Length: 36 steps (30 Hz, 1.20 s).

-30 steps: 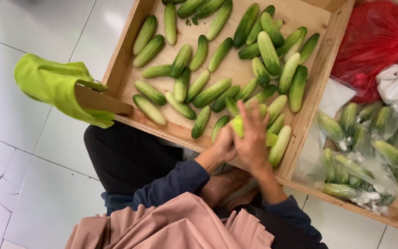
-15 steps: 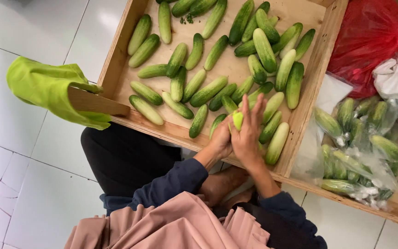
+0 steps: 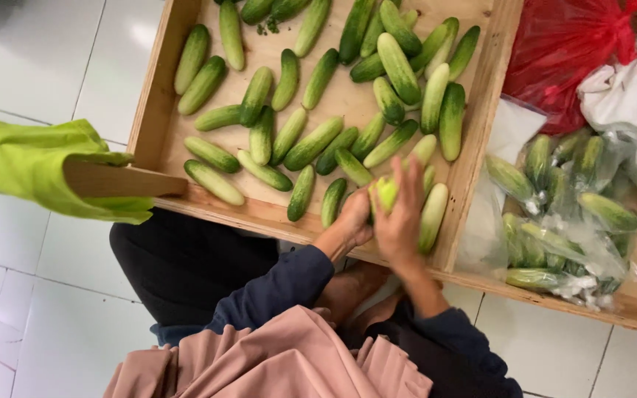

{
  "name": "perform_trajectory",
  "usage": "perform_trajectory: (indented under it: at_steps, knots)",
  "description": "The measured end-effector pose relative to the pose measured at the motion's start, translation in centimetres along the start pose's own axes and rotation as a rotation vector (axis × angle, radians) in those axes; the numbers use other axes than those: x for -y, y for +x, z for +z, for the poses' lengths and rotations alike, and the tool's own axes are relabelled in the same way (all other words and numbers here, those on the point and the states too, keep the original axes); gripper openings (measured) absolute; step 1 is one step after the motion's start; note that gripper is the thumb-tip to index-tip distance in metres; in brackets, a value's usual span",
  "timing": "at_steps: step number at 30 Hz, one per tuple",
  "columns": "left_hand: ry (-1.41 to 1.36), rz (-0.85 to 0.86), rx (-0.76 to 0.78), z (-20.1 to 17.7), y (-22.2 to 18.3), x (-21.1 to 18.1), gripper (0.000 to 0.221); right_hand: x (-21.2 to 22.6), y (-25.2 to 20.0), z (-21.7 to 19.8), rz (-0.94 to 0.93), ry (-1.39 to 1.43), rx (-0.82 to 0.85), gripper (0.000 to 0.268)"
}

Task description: The person wipes cucumbers with a green cloth and places them into clear plastic bags by hand.

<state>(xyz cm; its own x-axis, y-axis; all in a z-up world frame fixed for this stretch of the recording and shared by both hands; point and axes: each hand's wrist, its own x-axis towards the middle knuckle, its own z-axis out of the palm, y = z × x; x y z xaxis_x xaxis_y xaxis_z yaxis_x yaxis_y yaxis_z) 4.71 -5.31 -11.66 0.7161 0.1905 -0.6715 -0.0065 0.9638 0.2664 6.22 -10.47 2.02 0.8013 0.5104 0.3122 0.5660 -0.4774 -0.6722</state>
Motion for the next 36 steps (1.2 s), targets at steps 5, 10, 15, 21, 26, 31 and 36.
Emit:
perform_trajectory:
  at_steps: [5,10,15,21,26,31,36]
  knots:
    - [0.200,0.102,0.030,2.3,-3.1,-0.4,0.027,-3.0,-0.3,-0.5,0.005,0.114,0.021,0.060]
    - [0.416,0.064,0.098,5.7,-7.4,-0.7,0.033,-5.4,3.0,-3.4,0.439,0.432,-0.023,0.046]
    - [0.566,0.162,0.079,4.9,-4.4,0.1,0.033,-4.0,0.3,-2.1,0.289,0.274,-0.082,0.050]
    - [0.811,0.111,0.107,5.2,-6.0,0.0,0.035,-4.7,-0.6,-4.3,0.312,0.388,-0.069,0.036]
    - [1.095,0.139,0.281,5.8,-5.5,0.1,0.033,-9.3,-1.4,-4.1,0.733,0.690,-0.135,0.033]
    - [0.902,0.076,0.002,6.4,-5.0,-1.8,0.068,-8.6,-2.2,-5.6,0.743,0.363,-0.120,0.041]
    - [0.626,0.284,-0.031,5.0,-2.1,0.4,0.047,-5.9,-3.4,-7.8,0.538,0.420,-0.040,0.045]
